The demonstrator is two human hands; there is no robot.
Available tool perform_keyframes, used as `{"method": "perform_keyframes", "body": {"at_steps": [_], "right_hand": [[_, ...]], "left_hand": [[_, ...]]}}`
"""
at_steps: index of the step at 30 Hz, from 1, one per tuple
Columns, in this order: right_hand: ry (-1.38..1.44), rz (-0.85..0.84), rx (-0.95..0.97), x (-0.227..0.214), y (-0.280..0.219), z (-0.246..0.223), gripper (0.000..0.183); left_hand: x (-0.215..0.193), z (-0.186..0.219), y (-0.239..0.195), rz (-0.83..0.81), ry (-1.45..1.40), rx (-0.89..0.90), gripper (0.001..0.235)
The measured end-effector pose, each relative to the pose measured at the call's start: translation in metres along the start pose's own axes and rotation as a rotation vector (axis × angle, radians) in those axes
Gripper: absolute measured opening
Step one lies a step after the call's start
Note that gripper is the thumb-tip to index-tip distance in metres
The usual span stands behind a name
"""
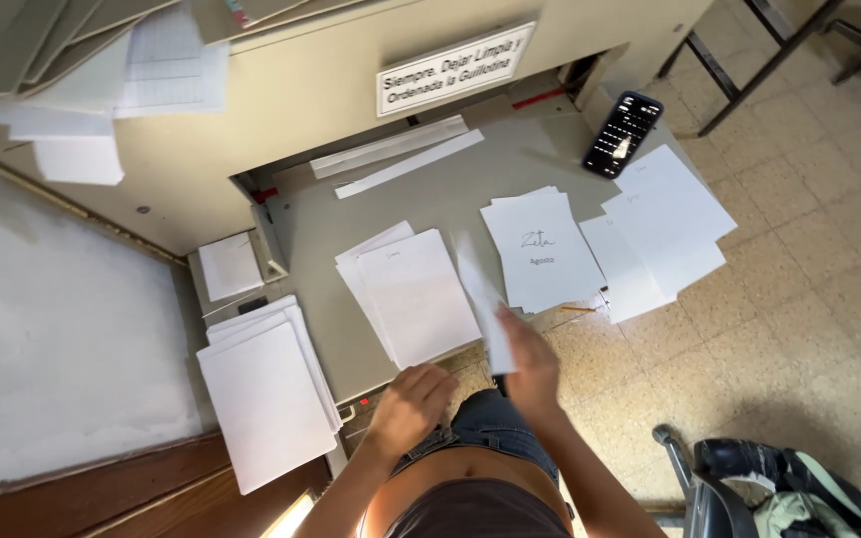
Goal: Sorting and arranging printed sheets of paper into different stacks on a work surface in a print shop.
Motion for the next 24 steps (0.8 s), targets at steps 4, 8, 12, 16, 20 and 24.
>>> {"method": "perform_keyframes", "body": {"at_steps": [4,8,12,16,20,24], "right_hand": [[0.02,-0.041,-0.309,0.019,0.024,-0.047,0.052],[-0.175,-0.504,-0.314,0.096,0.006,-0.024,0.088],[-0.117,-0.599,-0.192,0.106,0.009,-0.015,0.095],[-0.063,-0.488,-0.227,0.085,0.016,0.003,0.087],[-0.082,-0.665,-0.37,0.092,0.005,0.012,0.089],[0.083,-0.611,-0.212,0.07,0.018,0.011,0.097]], "left_hand": [[0.003,0.001,-0.009,0.026,-0.036,0.07,0.012],[0.001,0.012,-0.014,-0.022,-0.083,-0.057,0.014],[-0.001,0.019,-0.016,-0.002,-0.172,-0.164,0.017],[0.005,0.003,-0.025,0.033,-0.126,-0.331,0.014],[0.008,-0.014,-0.036,0.078,0.003,-0.43,0.014],[0.001,-0.024,-0.036,0.139,0.099,-0.454,0.007]]}}
Point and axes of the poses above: each hand's wrist, its own y-axis towards the middle knuckle, its own x-axis out of the palm, z = x × y, the point moved 5 cm from there along y, towards the middle knuckle, and after that the axes turned 1 degree about -x, right-handed, at the moved point
